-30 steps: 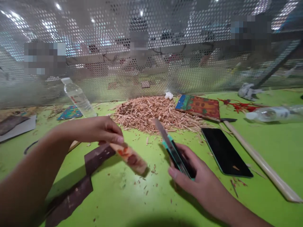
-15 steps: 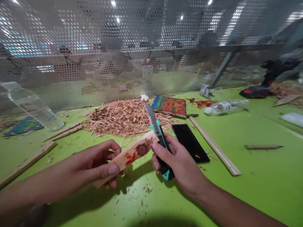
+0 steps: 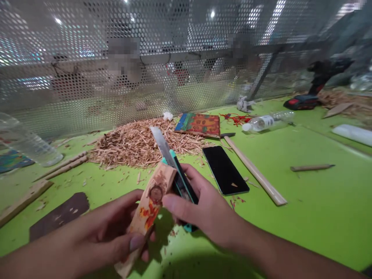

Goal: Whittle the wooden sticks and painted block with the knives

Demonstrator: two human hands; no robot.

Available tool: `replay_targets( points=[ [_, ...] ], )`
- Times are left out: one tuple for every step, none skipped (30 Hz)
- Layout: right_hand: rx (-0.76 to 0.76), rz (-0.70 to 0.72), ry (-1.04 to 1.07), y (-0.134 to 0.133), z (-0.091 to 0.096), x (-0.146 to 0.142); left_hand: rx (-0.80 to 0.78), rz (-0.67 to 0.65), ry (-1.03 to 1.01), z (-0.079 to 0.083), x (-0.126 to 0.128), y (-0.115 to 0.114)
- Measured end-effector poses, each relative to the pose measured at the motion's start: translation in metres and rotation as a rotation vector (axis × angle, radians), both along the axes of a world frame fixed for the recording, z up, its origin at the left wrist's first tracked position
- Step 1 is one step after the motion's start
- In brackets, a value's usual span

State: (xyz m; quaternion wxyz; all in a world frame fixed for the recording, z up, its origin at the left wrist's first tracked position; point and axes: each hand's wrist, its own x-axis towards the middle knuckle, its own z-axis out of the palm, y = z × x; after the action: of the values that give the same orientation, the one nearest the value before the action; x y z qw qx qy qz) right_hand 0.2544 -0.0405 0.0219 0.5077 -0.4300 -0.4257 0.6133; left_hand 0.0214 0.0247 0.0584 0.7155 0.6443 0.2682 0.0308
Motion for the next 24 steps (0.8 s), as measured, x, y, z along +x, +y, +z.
replay_targets(
  points=[
    [0.009,0.015,0.001,-0.0007,-0.0011,-0.0010,-0.073,0.002,-0.008,-0.0019,0.0030,-0.0015],
    [0.015,0.024,0.002,-0.0012,-0.0023,-0.0024,-0.131,0.001,-0.010,-0.0037,0.0055,-0.0027],
    [0.016,0.025,-0.002,-0.0015,-0.0035,-0.0039,-0.166,0.004,-0.023,-0.0052,0.0075,-0.0037],
    [0.007,0.021,-0.012,-0.0016,-0.0045,-0.0055,-0.185,0.008,-0.038,-0.0064,0.0089,-0.0046],
    [-0.002,0.011,-0.026,-0.0014,-0.0052,-0.0069,-0.196,0.009,-0.052,-0.0074,0.0097,-0.0052],
    [-0.009,-0.002,-0.037,-0.0012,-0.0057,-0.0081,-0.199,0.010,-0.060,-0.0081,0.0100,-0.0057],
    [-0.014,-0.012,-0.044,-0.0010,-0.0058,-0.0089,-0.194,0.010,-0.062,-0.0086,0.0098,-0.0061],
    [-0.016,-0.015,-0.044,-0.0008,-0.0056,-0.0093,-0.186,0.012,-0.058,-0.0089,0.0094,-0.0064],
    [-0.018,-0.012,-0.036,-0.0009,-0.0052,-0.0093,-0.184,0.011,-0.054,-0.0091,0.0087,-0.0067],
    [-0.023,-0.003,-0.023,-0.0012,-0.0046,-0.0091,-0.187,0.008,-0.050,-0.0093,0.0080,-0.0069],
    [-0.030,0.007,-0.009,-0.0018,-0.0040,-0.0087,-0.194,0.003,-0.049,-0.0094,0.0074,-0.0070],
    [-0.038,0.022,0.006,-0.0026,-0.0034,-0.0083,-0.205,0.001,-0.046,-0.0095,0.0069,-0.0070],
    [-0.046,0.040,0.021,-0.0036,-0.0029,-0.0079,-0.218,0.000,-0.042,-0.0095,0.0066,-0.0071],
    [-0.051,0.055,0.033,-0.0046,-0.0026,-0.0076,-0.229,0.002,-0.037,-0.0094,0.0067,-0.0071],
    [-0.053,0.066,0.040,-0.0054,-0.0023,-0.0074,-0.238,-0.001,-0.032,-0.0091,0.0070,-0.0072],
    [-0.054,0.077,0.043,-0.0061,-0.0020,-0.0072,-0.245,-0.003,-0.029,-0.0085,0.0076,-0.0075],
    [-0.058,0.085,0.041,-0.0065,-0.0019,-0.0071,-0.252,-0.006,-0.032,-0.0078,0.0084,-0.0078],
    [-0.064,0.094,0.038,-0.0066,-0.0018,-0.0070,-0.254,-0.007,-0.038,-0.0070,0.0094,-0.0081],
    [-0.069,0.102,0.033,-0.0064,-0.0018,-0.0068,-0.255,-0.006,-0.048,-0.0062,0.0103,-0.0086],
    [-0.070,0.112,0.033,-0.0061,-0.0019,-0.0065,-0.254,0.003,-0.053,-0.0057,0.0110,-0.0089],
    [-0.067,0.120,0.037,-0.0058,-0.0022,-0.0062,-0.255,0.009,-0.057,-0.0056,0.0115,-0.0092],
    [-0.062,0.127,0.042,-0.0055,-0.0025,-0.0059,-0.261,0.008,-0.059,-0.0060,0.0116,-0.0094],
    [-0.055,0.132,0.049,-0.0054,-0.0030,-0.0056,-0.270,0.000,-0.061,-0.0067,0.0113,-0.0095],
    [-0.049,0.136,0.053,-0.0054,-0.0036,-0.0053,-0.281,-0.003,-0.062,-0.0077,0.0107,-0.0097]
  ],
)
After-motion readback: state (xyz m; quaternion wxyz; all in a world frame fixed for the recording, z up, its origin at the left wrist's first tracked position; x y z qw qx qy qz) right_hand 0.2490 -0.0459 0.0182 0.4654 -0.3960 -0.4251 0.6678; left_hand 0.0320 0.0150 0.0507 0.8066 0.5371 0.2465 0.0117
